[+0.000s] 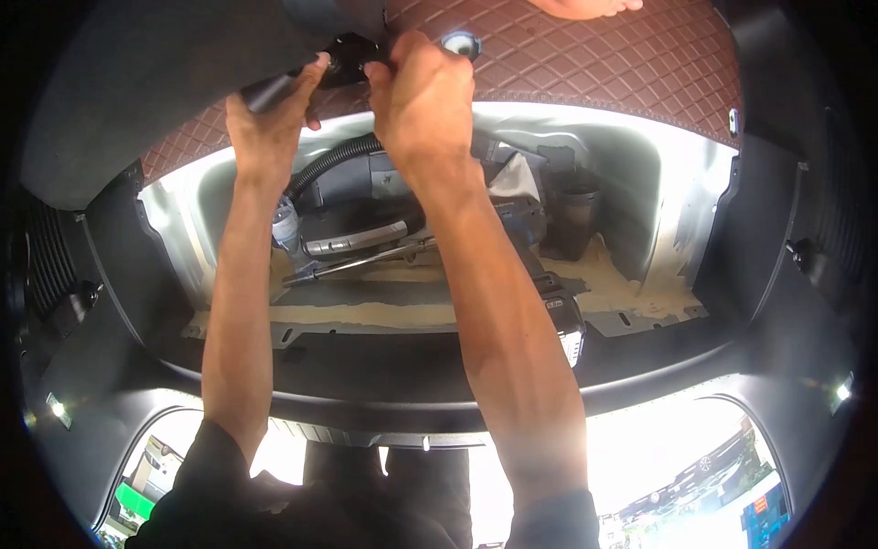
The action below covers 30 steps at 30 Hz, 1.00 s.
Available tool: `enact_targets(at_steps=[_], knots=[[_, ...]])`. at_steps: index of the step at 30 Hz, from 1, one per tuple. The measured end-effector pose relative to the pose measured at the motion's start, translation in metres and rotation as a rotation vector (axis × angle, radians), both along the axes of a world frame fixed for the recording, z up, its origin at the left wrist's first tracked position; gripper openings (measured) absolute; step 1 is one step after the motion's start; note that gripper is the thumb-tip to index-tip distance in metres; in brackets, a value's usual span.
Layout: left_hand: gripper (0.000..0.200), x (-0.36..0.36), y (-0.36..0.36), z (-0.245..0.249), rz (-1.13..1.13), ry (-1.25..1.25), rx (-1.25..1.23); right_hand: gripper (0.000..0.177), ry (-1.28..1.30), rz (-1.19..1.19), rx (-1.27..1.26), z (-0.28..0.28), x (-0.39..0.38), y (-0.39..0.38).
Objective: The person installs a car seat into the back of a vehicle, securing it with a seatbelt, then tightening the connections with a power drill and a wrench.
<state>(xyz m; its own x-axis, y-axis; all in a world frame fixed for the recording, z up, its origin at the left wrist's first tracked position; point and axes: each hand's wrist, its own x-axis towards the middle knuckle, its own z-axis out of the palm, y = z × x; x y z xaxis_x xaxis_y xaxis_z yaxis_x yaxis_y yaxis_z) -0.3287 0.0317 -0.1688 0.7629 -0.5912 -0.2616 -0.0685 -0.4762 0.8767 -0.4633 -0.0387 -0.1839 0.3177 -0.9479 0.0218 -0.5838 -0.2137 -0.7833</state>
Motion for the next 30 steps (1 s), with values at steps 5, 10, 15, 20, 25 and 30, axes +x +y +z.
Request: enact_targets(at_steps=[5,10,15,20,25,30], knots=[[0.035,0.023,0.010,-0.020,-0.064,0.219,-0.242,0.024,0.078,0.054,-0.166,-0.007,0.005,0.009],[0.035,0.020,0.010,-0.008,-0.048,0.313,-0.170,0.008,-0.143,0.180,-0.118,0.014,0.009,0.010],[0.050,0.043,0.007,-0.037,-0.065,0.496,-0.151,0.011,-0.021,0.339,-0.257,0.008,0.013,0.002],[0.038,0.035,-0.005,-0.021,-0.117,0.421,-0.091,0.016,0.028,0.366,-0.285,0.008,0.018,0.008],[0.040,0.028,0.003,-0.001,-0.120,0.285,-0.109,0.016,0.059,0.500,-0.630,-0.001,0.019,-0.003],[0.038,0.030,0.036,-0.024,-0.372,-0.023,-0.226,0.021,0.237,0.461,-0.518,0.005,0.022,-0.003]])
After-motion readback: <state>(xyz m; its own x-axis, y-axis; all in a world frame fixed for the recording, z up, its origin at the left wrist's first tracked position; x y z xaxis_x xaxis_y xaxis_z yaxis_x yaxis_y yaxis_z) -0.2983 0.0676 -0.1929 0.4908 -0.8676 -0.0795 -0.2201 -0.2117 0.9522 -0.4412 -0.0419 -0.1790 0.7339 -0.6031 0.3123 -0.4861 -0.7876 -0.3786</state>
